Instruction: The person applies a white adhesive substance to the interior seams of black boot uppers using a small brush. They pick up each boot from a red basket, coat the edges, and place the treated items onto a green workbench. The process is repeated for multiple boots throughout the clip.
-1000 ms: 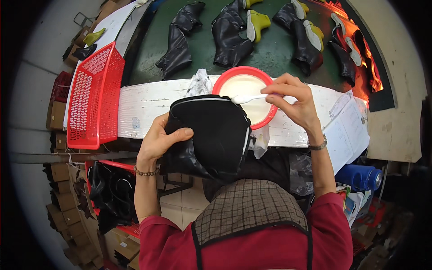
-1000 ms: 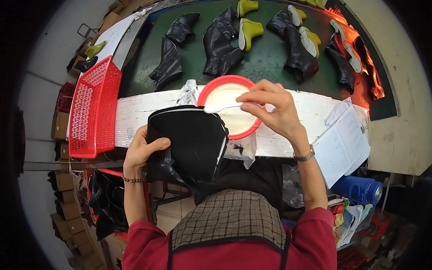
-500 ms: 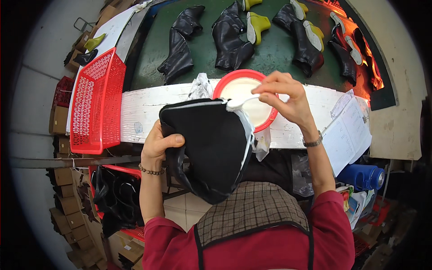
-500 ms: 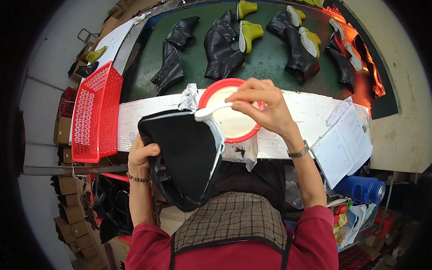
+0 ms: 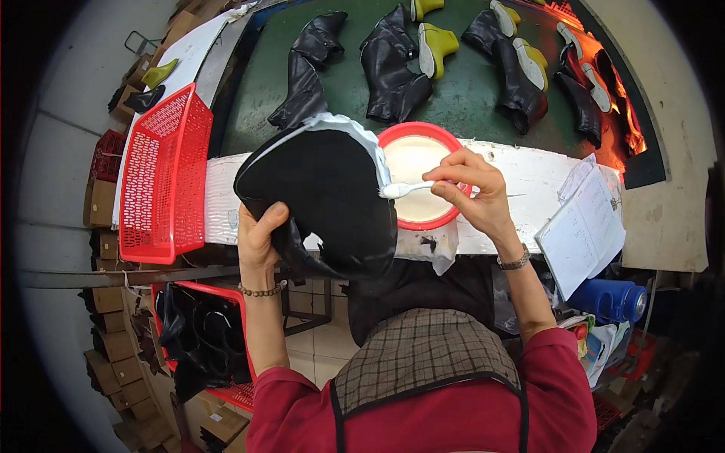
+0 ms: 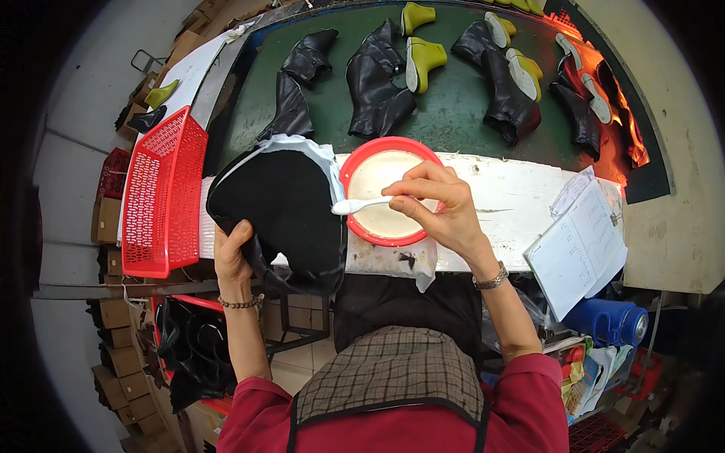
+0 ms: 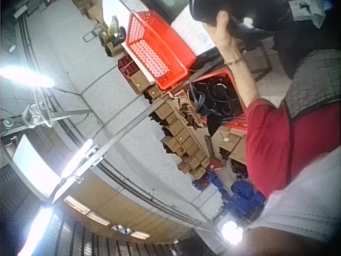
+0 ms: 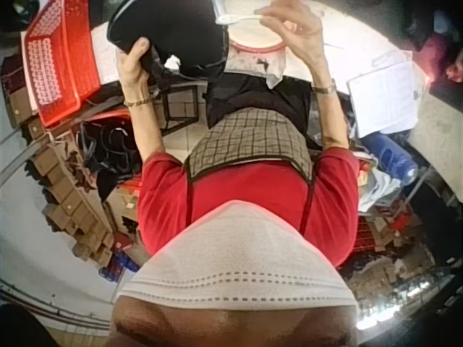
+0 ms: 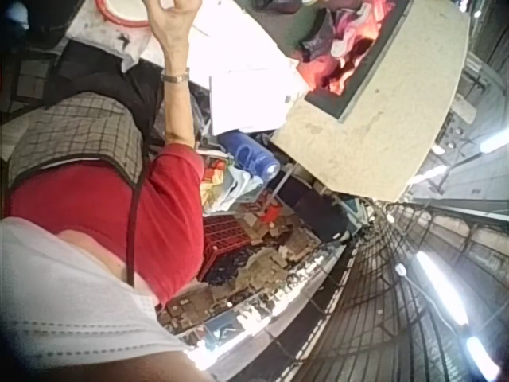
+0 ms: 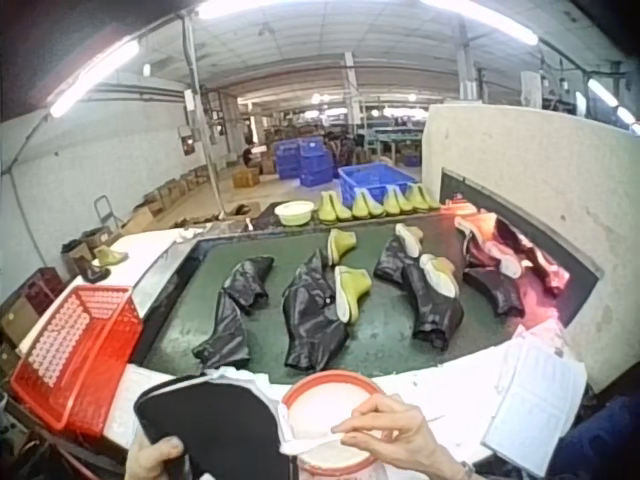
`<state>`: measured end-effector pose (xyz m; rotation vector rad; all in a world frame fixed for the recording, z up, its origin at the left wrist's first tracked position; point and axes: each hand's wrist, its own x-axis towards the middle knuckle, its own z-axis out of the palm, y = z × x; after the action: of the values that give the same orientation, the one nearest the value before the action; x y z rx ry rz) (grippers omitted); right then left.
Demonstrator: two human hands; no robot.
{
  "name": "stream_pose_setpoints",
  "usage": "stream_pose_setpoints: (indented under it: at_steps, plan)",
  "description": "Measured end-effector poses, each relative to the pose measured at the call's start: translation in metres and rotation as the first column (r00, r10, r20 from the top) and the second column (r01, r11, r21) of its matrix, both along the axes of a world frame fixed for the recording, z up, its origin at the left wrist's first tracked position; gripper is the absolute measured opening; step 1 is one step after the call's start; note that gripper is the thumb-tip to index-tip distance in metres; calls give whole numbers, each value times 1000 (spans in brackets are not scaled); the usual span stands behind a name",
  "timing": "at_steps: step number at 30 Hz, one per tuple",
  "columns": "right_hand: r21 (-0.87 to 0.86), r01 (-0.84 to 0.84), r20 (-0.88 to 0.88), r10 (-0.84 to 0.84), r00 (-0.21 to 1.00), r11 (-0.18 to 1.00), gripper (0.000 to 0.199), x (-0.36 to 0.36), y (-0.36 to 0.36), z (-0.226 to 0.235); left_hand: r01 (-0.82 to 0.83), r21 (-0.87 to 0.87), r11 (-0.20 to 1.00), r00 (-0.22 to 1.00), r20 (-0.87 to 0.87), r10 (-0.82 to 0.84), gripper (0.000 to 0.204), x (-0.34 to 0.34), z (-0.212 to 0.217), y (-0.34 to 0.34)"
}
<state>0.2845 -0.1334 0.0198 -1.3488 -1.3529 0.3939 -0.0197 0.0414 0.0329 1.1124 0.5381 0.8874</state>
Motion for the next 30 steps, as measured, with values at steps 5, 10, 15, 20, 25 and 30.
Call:
stream_pose_setpoints:
  at_steps: [5, 10, 15, 20, 25, 30]
  plan:
    - [-174, 192, 67, -183, 981, 966, 15, 27, -11, -4, -123, 102, 987, 980, -146, 137, 39, 2, 7, 15]
    - [-201, 435, 646, -215, 732, 877, 10, 41, -22, -22, -158, 407, 900, 873, -369, 320, 48, -2, -31, 38]
    - [-172, 498, 647, -284, 708, 850, 10, 37, -31, -22, -17, 665, 746, 668, -548, 504, 117, -9, -63, 2]
    - [-273, 531, 507, -349, 788, 803, 13, 32, -38, -17, 110, 658, 745, 616, -634, 468, 132, -17, -77, -35]
    - [-297, 531, 429, -386, 817, 793, 16, 32, -40, -23, 171, 788, 591, 526, -581, 621, 114, -16, -107, -31]
    - [-310, 510, 389, -383, 838, 802, 16, 34, -46, -31, 12, 829, 559, 526, -480, 702, 95, -12, -116, -18]
